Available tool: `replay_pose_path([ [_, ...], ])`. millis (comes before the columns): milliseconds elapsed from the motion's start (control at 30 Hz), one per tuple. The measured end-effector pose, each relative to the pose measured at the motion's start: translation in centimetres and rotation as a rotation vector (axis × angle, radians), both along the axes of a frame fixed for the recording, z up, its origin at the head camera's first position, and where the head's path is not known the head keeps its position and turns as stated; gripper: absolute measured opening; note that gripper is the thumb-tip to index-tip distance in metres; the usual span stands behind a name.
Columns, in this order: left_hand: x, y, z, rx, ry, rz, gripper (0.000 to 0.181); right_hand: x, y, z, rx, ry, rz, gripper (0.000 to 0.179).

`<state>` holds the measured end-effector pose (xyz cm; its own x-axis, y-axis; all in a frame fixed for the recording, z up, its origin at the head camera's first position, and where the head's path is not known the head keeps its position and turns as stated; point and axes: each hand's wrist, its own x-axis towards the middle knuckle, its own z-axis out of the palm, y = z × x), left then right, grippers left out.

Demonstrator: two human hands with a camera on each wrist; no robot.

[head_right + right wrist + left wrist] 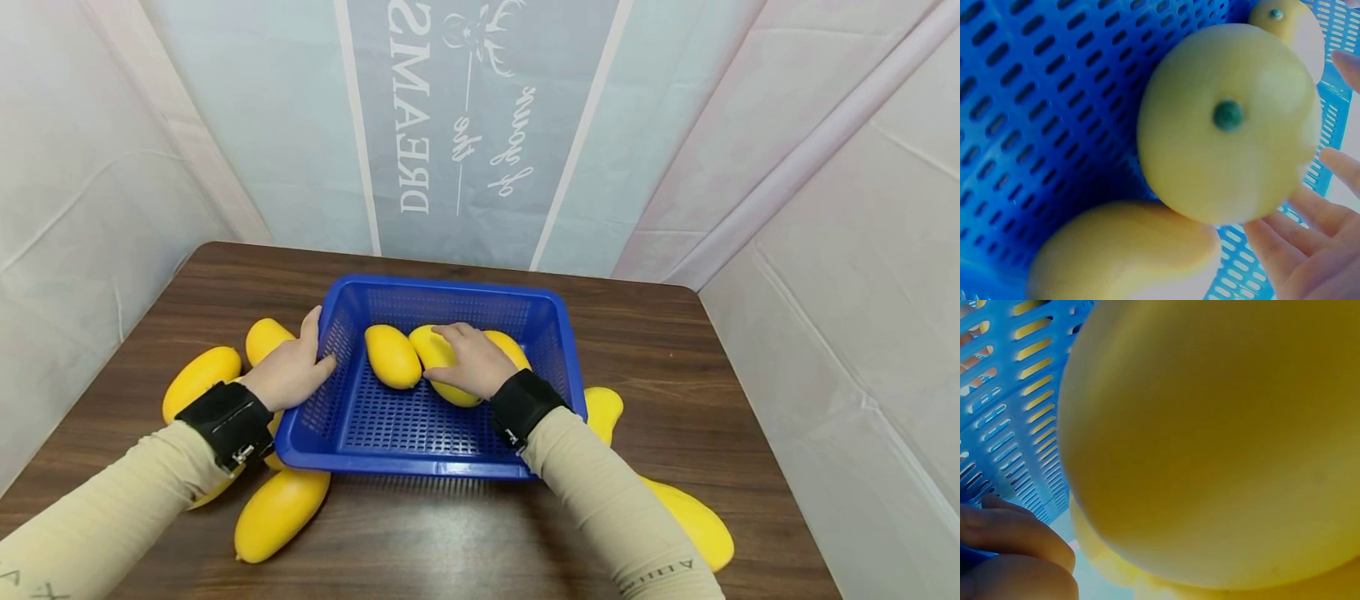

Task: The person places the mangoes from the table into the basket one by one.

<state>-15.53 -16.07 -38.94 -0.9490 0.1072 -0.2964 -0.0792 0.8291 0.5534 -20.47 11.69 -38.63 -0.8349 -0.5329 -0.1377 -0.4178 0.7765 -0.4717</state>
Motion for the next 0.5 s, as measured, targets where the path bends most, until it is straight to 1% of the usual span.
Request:
replay_pose_path([
  [200,0.0,0.0,0.0,0.003,0.004,0.002,0.085,0.0,0.2,0.9,0.047,0.033,0.017,0.070],
  [500,0.0,0.0,0.0,0.004,0.011,0.001,0.085,0.2,1.2,2.6,0.076,-0.007,0.015,0.071],
])
